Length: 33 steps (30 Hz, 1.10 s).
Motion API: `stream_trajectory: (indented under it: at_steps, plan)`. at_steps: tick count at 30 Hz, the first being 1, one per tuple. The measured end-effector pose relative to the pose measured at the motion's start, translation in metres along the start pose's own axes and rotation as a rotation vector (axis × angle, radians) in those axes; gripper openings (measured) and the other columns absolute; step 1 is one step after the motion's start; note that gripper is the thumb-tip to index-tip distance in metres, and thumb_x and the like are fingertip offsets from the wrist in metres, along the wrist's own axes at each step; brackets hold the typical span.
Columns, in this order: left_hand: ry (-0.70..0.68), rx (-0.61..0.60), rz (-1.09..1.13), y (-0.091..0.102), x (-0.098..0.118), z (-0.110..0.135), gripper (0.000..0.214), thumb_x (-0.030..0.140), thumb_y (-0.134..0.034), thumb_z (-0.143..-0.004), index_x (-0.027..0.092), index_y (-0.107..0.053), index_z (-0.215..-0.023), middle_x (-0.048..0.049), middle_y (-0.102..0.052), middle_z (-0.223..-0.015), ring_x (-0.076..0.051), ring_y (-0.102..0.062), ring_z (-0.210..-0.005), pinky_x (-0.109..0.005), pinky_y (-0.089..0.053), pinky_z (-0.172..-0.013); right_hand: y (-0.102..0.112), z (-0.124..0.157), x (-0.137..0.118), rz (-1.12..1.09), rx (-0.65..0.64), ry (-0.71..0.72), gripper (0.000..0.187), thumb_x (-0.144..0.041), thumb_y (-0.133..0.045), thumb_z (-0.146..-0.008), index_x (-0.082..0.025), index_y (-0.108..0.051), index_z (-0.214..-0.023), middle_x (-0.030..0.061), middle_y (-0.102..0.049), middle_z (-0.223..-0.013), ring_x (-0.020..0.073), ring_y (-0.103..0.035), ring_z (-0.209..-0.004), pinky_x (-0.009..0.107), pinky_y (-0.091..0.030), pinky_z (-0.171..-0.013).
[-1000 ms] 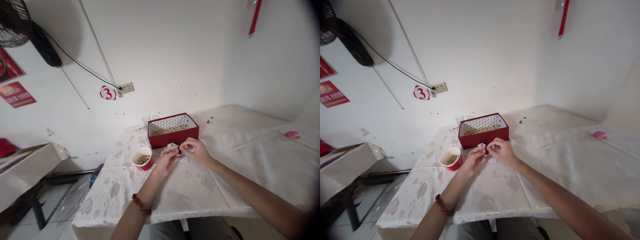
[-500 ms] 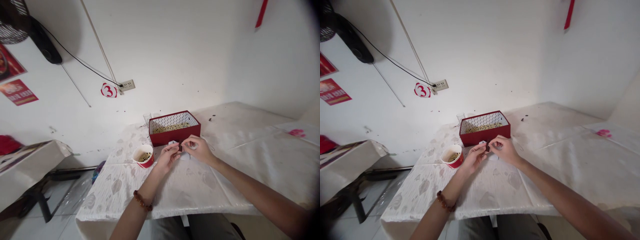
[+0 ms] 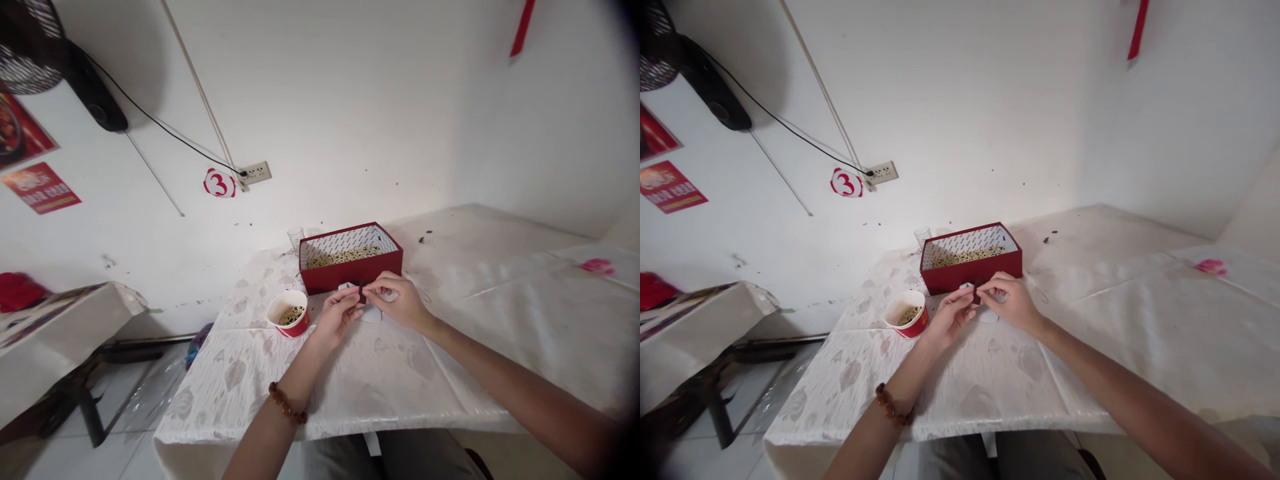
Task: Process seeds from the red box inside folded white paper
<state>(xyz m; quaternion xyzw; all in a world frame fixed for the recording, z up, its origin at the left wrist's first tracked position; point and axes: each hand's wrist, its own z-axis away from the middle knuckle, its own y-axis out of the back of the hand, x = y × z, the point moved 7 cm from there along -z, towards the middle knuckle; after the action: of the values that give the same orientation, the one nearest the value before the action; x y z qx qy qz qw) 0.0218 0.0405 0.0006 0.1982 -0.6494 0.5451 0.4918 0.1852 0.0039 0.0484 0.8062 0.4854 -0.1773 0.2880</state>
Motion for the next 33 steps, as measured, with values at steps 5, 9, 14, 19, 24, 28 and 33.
stream_trajectory:
  at_steps: [5,9,14,19,24,28,33]
  plan:
    - [0.021,-0.01,-0.007,0.0007,-0.0026,-0.0014,0.032,0.015,-0.089,-0.076,0.012,-0.083,-0.107,-0.0102,-0.081,-0.091,-0.014,-0.076,-0.078,-0.02,-0.06,-0.069,0.0029,0.0009,0.0015,-0.018,0.053,-0.013,0.009,-0.029,-0.075,-0.094,-0.027,-0.084,-0.095,0.0027,-0.067,-0.081,0.0165,-0.061,-0.071,0.031,-0.048,-0.062]
    - [0.027,0.002,-0.006,0.0029,-0.0044,-0.0038,0.031,0.012,-0.089,-0.075,0.011,-0.082,-0.105,-0.0091,-0.08,-0.089,-0.014,-0.076,-0.076,-0.02,-0.061,-0.069,0.0008,0.0002,-0.0017,-0.044,0.013,-0.008,0.009,-0.03,-0.076,-0.093,-0.027,-0.084,-0.09,0.0024,-0.066,-0.077,0.0172,-0.061,-0.071,0.031,-0.048,-0.061]
    - [0.027,0.006,-0.005,0.0029,-0.0049,-0.0043,0.031,0.012,-0.089,-0.074,0.011,-0.083,-0.104,-0.0085,-0.08,-0.087,-0.013,-0.075,-0.073,-0.02,-0.062,-0.069,-0.0012,-0.0001,-0.0015,-0.046,-0.005,-0.028,0.009,-0.029,-0.076,-0.092,-0.026,-0.083,-0.088,0.0008,-0.062,-0.074,0.0157,-0.059,-0.068,0.031,-0.046,-0.061]
    - [0.012,0.005,0.009,0.0027,-0.0043,-0.0031,0.032,0.012,-0.09,-0.073,0.01,-0.083,-0.104,-0.0094,-0.08,-0.088,-0.013,-0.075,-0.074,-0.02,-0.061,-0.068,-0.0012,-0.0007,-0.0006,-0.043,-0.018,-0.06,0.011,-0.031,-0.075,-0.092,-0.026,-0.083,-0.086,0.0009,-0.062,-0.073,0.0155,-0.057,-0.066,0.03,-0.045,-0.06]
    - [0.02,0.019,-0.007,0.0047,-0.0041,-0.0039,0.032,0.014,-0.091,-0.074,0.009,-0.082,-0.104,-0.01,-0.08,-0.088,-0.014,-0.074,-0.073,-0.021,-0.06,-0.067,-0.0021,-0.001,-0.0027,0.027,-0.03,-0.041,0.016,-0.036,-0.073,-0.095,-0.026,-0.082,-0.087,0.0036,-0.065,-0.075,0.0181,-0.06,-0.07,0.032,-0.047,-0.06]
    - [0.015,0.024,-0.012,0.0052,-0.0035,-0.0043,0.033,0.015,-0.092,-0.073,0.01,-0.082,-0.104,-0.0101,-0.08,-0.087,-0.015,-0.075,-0.075,-0.021,-0.06,-0.066,0.0009,-0.0008,-0.0002,0.08,0.024,-0.039,0.015,-0.036,-0.071,-0.097,-0.026,-0.082,-0.093,0.0046,-0.067,-0.08,0.0181,-0.059,-0.068,0.033,-0.048,-0.06]
    - [0.005,0.03,-0.008,0.0058,-0.004,-0.0045,0.031,0.013,-0.09,-0.074,0.01,-0.082,-0.104,-0.009,-0.079,-0.086,-0.014,-0.074,-0.074,-0.021,-0.06,-0.068,-0.003,-0.0001,-0.0041,0.127,-0.041,0.011,0.013,-0.03,-0.069,-0.098,-0.027,-0.081,-0.094,0.004,-0.066,-0.081,0.0181,-0.059,-0.07,0.033,-0.048,-0.062]
